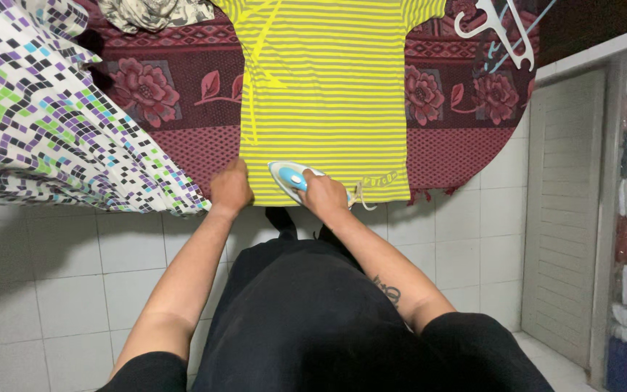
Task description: The person irons a yellow striped t-shirt on a bed. They smooth the fabric with one hand while moving the iron with the other, then flip the shirt over to iron the other side.
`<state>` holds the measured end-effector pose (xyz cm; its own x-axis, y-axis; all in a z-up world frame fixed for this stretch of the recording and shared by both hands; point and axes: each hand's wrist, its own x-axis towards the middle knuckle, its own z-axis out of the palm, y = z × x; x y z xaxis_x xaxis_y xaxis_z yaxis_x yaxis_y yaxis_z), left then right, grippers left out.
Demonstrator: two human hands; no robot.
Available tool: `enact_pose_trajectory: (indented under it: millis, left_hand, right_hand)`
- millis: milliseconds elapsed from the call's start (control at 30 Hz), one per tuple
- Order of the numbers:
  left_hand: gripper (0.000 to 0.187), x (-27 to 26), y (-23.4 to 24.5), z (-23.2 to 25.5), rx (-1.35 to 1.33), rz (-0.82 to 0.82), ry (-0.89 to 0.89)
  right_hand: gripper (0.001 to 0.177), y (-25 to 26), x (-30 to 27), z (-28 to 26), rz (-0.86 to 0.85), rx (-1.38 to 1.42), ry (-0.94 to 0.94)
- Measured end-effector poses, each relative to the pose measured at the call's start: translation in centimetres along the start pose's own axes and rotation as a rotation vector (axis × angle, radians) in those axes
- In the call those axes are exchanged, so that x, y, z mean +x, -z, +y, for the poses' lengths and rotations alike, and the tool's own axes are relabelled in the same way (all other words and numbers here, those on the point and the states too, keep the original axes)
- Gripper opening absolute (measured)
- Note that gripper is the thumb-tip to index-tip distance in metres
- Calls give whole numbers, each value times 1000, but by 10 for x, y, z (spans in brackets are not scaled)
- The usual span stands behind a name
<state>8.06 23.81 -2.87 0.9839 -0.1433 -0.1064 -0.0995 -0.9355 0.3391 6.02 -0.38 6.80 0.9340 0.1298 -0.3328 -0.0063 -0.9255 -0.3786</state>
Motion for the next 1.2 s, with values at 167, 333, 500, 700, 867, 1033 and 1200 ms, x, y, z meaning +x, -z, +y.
enact_pose_trajectory:
  millis: [167,333,500,700,867,1033,1200]
  left_hand:
    - [22,4,-15,17,137,-47,-160]
    - [17,16,-22,14,233,-212,-10]
    - [17,26,-15,8,201,-286,78]
    - [15,30,-1,20,242,-318,45]
    - [27,37,13,43,190,-136,-18]
    - [42,50,22,84,-4,-81,-177]
    - [72,64,17,143,-133,-122,-243]
  right_hand:
    - [42,16,-15,40,111,50,-120]
    - [47,39,-37,88,130,43,-368]
    - [46,51,-55,128,178,35,-473]
    - [44,78,-64,171,156,-17,-495]
    - [43,126,-62,199,137,-154,-460]
    - [46,153,-35,207,211,-224,-342]
    - [50,134,15,195,226,-136,-343]
